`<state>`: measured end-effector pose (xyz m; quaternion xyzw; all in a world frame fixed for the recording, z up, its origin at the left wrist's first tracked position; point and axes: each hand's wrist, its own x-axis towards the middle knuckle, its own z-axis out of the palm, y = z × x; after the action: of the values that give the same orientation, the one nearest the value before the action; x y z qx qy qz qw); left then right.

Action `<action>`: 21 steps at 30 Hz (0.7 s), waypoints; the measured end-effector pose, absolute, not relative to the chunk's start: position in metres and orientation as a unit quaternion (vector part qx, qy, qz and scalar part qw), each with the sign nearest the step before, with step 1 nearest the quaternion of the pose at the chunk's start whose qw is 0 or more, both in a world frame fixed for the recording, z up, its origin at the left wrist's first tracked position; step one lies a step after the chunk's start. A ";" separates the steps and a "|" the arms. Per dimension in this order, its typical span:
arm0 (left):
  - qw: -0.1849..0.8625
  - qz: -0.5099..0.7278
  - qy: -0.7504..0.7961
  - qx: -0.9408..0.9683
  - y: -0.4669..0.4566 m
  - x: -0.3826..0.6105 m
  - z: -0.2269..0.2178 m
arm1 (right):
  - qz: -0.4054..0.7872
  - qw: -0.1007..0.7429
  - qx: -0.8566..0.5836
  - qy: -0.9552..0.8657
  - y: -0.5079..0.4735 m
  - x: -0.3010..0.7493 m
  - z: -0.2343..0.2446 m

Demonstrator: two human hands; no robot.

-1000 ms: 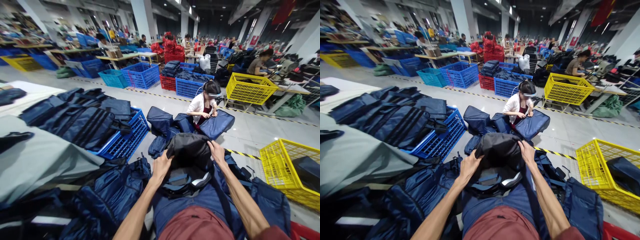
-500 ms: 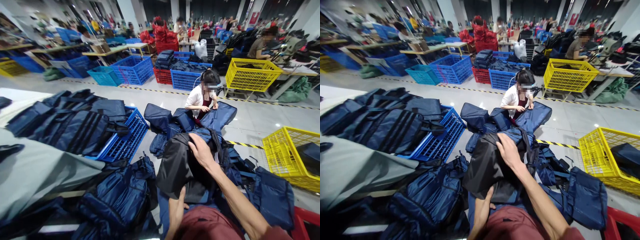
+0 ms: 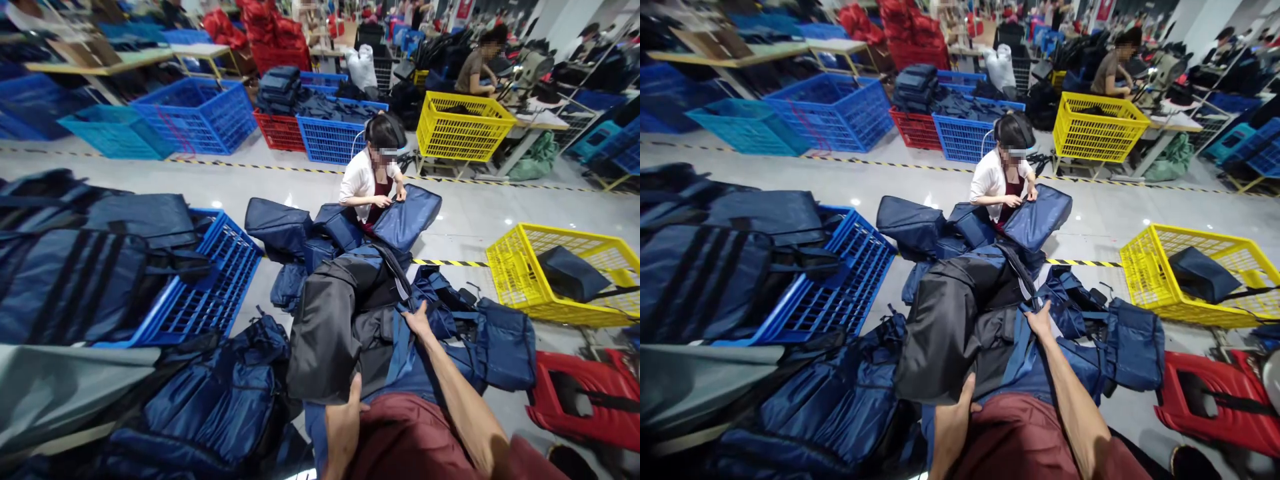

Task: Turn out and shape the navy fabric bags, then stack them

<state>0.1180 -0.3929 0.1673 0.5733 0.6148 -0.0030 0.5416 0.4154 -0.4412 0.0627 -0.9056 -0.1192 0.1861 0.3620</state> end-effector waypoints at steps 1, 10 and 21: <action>0.556 0.005 0.619 0.555 -0.393 0.118 0.167 | 0.200 0.370 -0.899 -0.124 -0.438 0.422 0.058; 0.644 -0.051 0.345 0.681 -0.396 0.095 0.230 | 0.095 0.394 -0.899 -0.165 -0.431 0.430 0.115; 0.250 0.209 0.203 0.923 -0.272 0.193 0.278 | -0.128 0.398 -0.803 -0.424 -0.413 0.389 0.391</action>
<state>0.1930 -0.2716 0.2783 0.9234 0.2027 0.2093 0.2499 0.3893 -0.4135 0.3914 -0.8032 -0.4242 -0.1281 0.3981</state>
